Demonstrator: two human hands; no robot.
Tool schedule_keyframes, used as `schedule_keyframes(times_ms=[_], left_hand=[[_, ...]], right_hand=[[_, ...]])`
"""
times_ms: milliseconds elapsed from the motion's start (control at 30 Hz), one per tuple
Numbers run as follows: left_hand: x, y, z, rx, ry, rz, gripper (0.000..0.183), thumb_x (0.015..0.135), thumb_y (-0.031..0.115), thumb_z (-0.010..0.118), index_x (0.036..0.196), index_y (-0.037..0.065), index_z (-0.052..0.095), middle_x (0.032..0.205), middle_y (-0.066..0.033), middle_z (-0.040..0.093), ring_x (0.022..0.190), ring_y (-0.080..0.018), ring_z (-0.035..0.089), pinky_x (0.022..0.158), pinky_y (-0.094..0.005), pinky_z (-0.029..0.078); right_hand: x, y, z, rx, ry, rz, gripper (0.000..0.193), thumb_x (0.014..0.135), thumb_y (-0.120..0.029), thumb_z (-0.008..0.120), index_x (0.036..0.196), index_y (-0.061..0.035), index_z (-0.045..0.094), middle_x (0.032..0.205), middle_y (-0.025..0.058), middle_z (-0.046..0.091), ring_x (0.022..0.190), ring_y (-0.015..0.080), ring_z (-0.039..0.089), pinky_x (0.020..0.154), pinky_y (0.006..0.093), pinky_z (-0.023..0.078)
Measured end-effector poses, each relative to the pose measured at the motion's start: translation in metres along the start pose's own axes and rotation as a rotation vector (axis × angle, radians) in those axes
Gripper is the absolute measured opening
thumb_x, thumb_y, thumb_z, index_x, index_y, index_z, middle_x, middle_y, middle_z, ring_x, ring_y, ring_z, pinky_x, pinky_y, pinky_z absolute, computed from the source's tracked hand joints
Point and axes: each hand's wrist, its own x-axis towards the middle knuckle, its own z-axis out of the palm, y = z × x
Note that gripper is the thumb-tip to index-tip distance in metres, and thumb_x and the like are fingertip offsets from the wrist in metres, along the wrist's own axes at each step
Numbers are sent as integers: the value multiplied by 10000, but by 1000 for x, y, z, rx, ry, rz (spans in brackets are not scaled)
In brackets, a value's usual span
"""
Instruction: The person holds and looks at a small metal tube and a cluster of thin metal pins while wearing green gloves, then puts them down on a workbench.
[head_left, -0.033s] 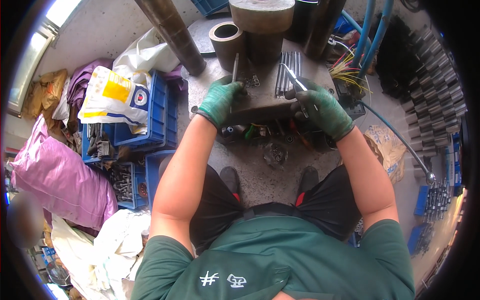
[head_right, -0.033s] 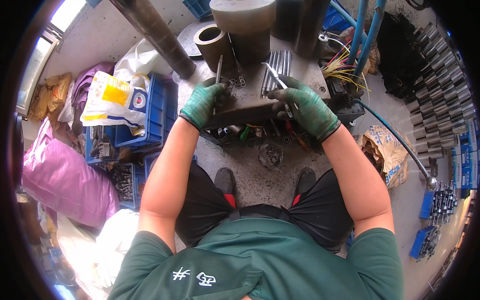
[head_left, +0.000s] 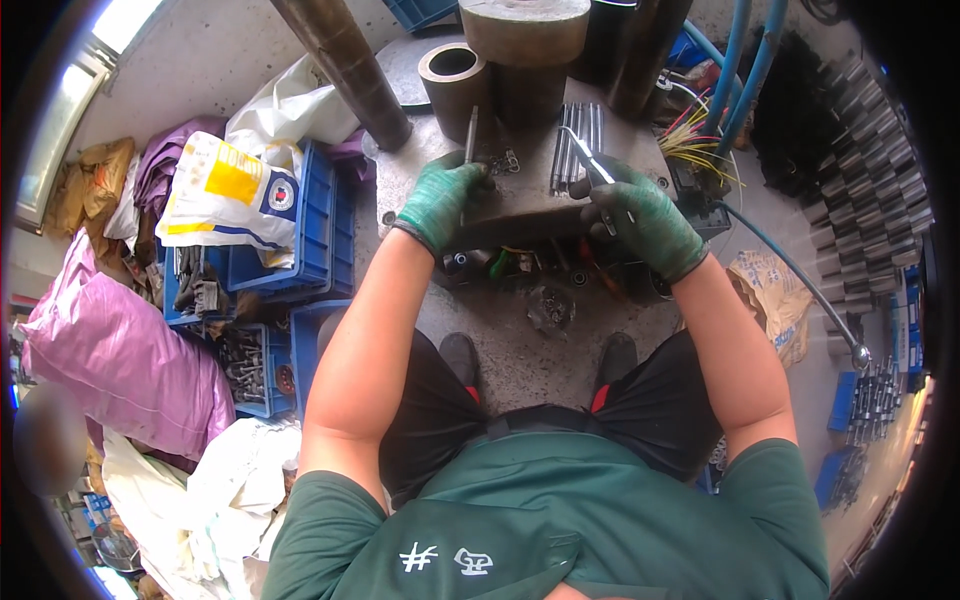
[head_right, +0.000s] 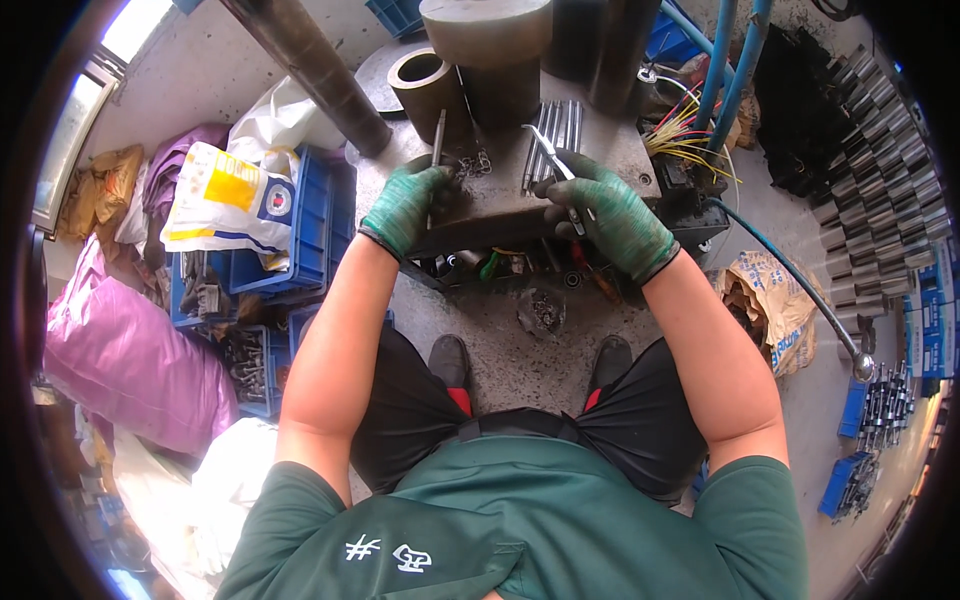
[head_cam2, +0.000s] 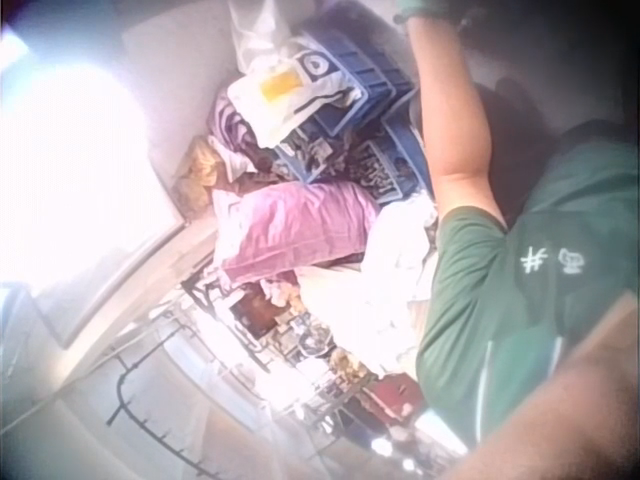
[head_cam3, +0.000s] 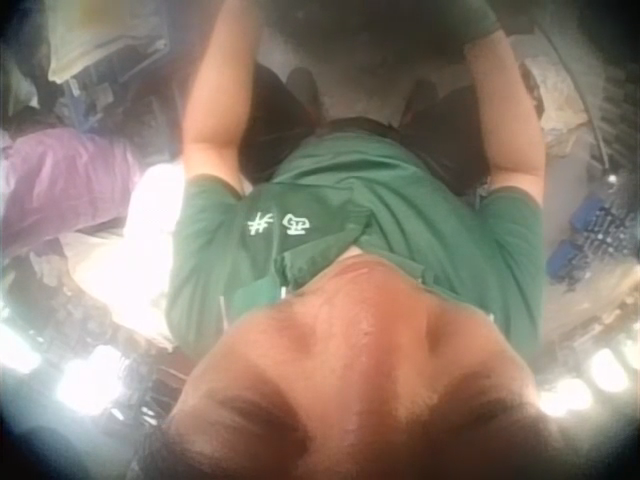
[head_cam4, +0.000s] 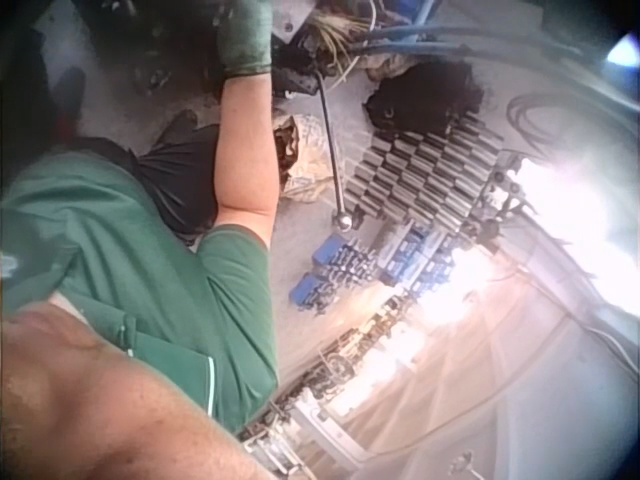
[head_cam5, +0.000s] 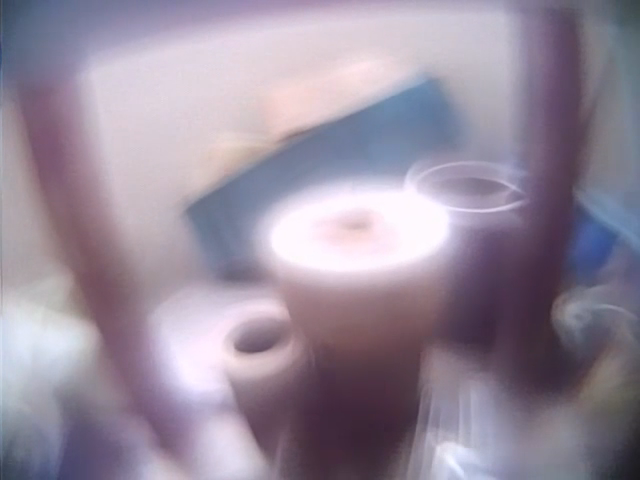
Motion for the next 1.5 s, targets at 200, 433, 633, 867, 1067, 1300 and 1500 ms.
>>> schedule_keyframes(times_ms=[200, 433, 633, 867, 1067, 1300, 1500], left_hand=[[-11, 11, 22, -12, 42, -23, 244, 992, 166, 621, 1193, 35, 663, 909, -47, 691, 749, -125, 589, 652, -274, 484], [-36, 17, 39, 71, -12, 35, 290, 983, 153, 643, 1216, -18, 669, 904, -63, 713, 738, -119, 599, 680, -252, 505], [-40, 12, 44, 42, -74, 119, 299, 978, 130, 659, 1233, -26, 667, 950, -62, 698, 770, -120, 626, 692, -255, 520], [-41, 17, 31, -55, -100, 193, 265, 975, 111, 660, 1218, 7, 637, 910, -58, 686, 739, -108, 618, 651, -237, 511], [-33, 23, 3, -291, -38, 198, 195, 958, 70, 616, 1146, 21, 636, 866, -87, 665, 642, -97, 564, 544, -218, 457], [-30, 20, -7, -465, 42, 148, 169, 983, 63, 629, 1139, 0, 634, 862, -80, 637, 612, -86, 516, 509, -221, 423], [-38, 19, -11, -346, 57, 103, 168, 1031, 146, 669, 1155, 37, 636, 849, -24, 627, 598, -55, 484, 493, -194, 390]], right_hand=[[24, 35, -9, -121, 14, -217, 308, 871, -74, 679, 1171, -15, 645, 1020, 40, 676, 905, 131, 619, 847, 291, 525], [38, 38, 27, -385, 180, -396, 303, 882, -159, 797, 1085, 7, 644, 978, 54, 689, 899, 138, 648, 805, 312, 552], [46, 42, 31, -424, 197, -358, 296, 866, -92, 777, 1094, 22, 627, 935, 57, 680, 854, 140, 647, 760, 294, 551], [63, 36, 26, -529, 323, -424, 272, 860, -142, 721, 1069, 21, 658, 829, 81, 681, 730, 161, 640, 711, 326, 546], [82, 36, 41, -1262, 361, -428, 309, 840, -132, 672, 1132, -31, 686, 961, 256, 729, 917, 422, 719, 829, 475, 574], [98, 31, 31, -978, 442, -411, 310, 850, -205, 719, 1107, -35, 682, 909, 191, 736, 878, 331, 735, 830, 433, 580], [75, 5, 3, 316, 178, -175, 191, 982, -180, 624, 1096, -28, 647, 983, 146, 738, 822, 206, 707, 693, 366, 581]])
